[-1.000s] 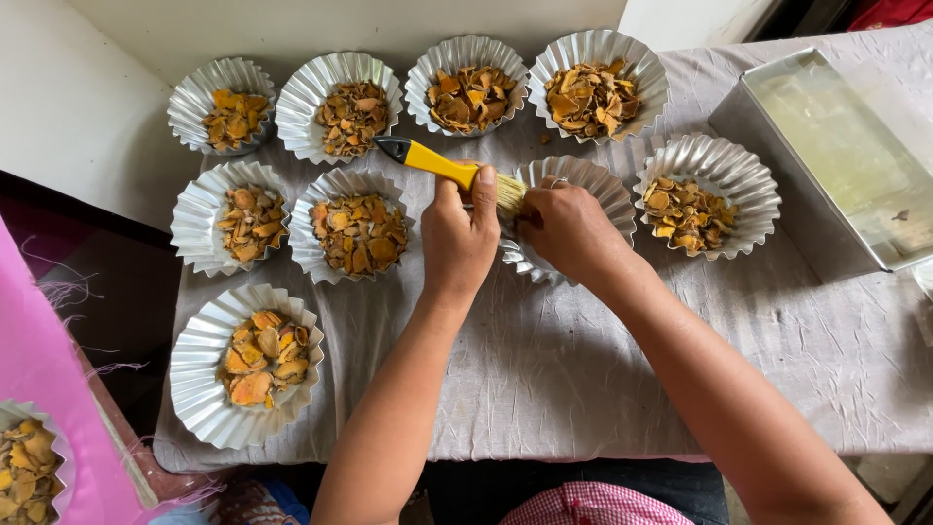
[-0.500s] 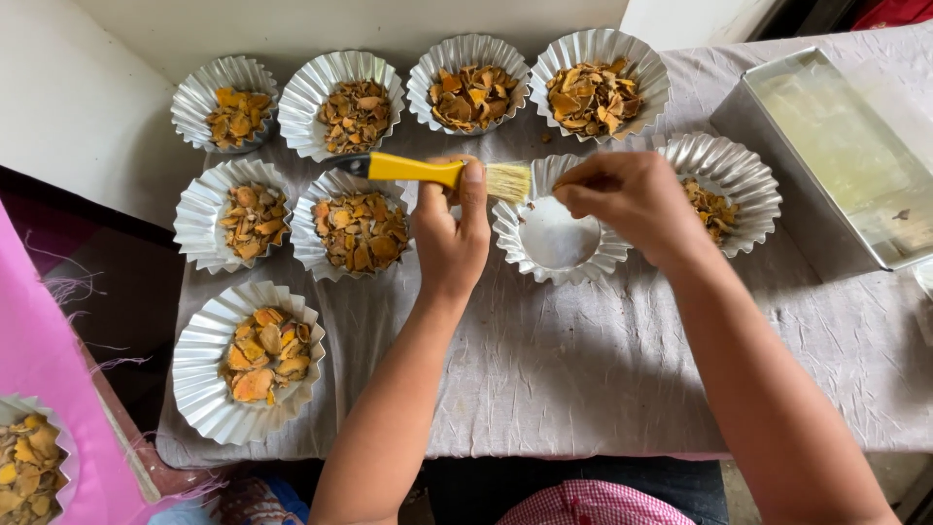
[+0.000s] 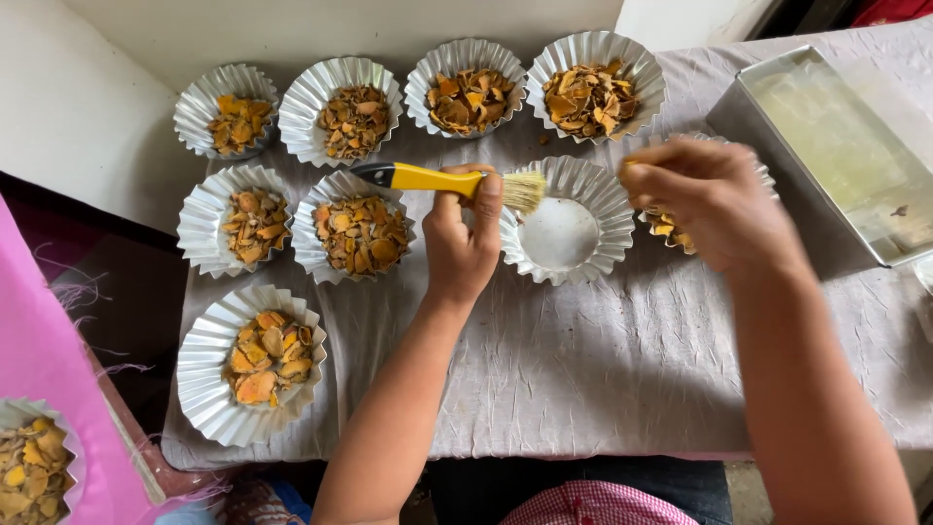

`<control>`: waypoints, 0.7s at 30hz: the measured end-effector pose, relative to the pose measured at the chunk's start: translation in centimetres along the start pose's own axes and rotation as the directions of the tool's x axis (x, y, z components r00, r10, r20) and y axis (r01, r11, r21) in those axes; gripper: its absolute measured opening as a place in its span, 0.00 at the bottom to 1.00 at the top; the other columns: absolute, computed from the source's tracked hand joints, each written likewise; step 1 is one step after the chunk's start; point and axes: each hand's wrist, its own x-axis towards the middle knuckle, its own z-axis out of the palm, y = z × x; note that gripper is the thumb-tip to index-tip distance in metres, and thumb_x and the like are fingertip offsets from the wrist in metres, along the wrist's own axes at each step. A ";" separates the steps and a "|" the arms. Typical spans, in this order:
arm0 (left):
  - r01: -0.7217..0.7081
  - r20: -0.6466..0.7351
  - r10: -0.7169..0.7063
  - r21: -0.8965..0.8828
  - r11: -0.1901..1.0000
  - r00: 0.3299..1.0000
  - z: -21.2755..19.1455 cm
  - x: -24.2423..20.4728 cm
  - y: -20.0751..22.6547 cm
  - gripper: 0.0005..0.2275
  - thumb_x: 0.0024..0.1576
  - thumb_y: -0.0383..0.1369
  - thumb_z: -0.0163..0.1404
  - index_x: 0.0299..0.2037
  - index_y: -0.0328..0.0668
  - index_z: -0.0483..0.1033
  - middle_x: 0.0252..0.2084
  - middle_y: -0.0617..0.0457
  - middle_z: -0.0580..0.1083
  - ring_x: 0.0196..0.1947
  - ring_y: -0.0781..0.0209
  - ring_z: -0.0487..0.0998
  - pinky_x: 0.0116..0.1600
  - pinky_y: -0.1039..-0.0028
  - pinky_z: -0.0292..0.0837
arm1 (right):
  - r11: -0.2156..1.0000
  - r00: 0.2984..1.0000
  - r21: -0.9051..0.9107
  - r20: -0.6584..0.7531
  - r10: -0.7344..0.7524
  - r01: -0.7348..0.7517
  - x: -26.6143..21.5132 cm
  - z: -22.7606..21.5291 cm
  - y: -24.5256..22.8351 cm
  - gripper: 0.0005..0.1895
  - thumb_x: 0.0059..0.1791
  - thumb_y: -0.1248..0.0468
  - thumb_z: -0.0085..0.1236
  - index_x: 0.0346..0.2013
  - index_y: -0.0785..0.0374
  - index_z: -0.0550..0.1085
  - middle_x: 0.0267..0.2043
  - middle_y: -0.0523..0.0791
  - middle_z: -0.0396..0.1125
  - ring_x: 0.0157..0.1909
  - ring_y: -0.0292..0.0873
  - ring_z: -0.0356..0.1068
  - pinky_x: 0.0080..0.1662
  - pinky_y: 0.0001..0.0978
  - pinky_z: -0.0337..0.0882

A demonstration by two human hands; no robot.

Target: Placing dried tea leaves or petals into foil molds and applying a liquid binder with a brush.

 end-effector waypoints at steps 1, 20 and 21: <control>0.003 -0.005 -0.003 0.001 1.000 1.000 -0.1 0.0 -0.1 0.13 0.67 0.43 0.42 0.46 0.42 0.71 0.31 0.57 0.70 0.25 0.70 0.66 0.28 0.79 0.63 | 1.000 1.000 -0.003 0.005 0.001 -0.001 -0.4 -1.1 -0.1 0.08 0.50 0.62 0.62 0.41 0.62 0.79 0.34 0.43 0.73 0.36 0.36 0.70 0.44 0.27 0.70; 0.052 -0.023 -0.049 0.144 0.988 0.999 0.4 0.0 -1.7 0.17 0.66 0.45 0.42 0.48 0.39 0.73 0.41 0.52 0.78 0.32 0.62 0.79 0.37 0.75 0.77 | 0.414 0.933 -0.901 -0.028 -0.359 0.132 1.1 -3.3 4.4 0.09 0.57 0.59 0.58 0.42 0.60 0.82 0.42 0.46 0.75 0.42 0.53 0.71 0.40 0.49 0.70; 0.063 -0.017 -0.061 0.149 0.987 0.998 0.5 0.0 -1.7 0.17 0.66 0.46 0.41 0.47 0.38 0.73 0.41 0.52 0.78 0.32 0.62 0.80 0.37 0.75 0.77 | 0.397 0.913 -0.902 -0.008 -0.407 0.169 1.2 -3.2 4.7 0.10 0.57 0.57 0.61 0.41 0.60 0.82 0.42 0.45 0.75 0.41 0.52 0.72 0.41 0.47 0.70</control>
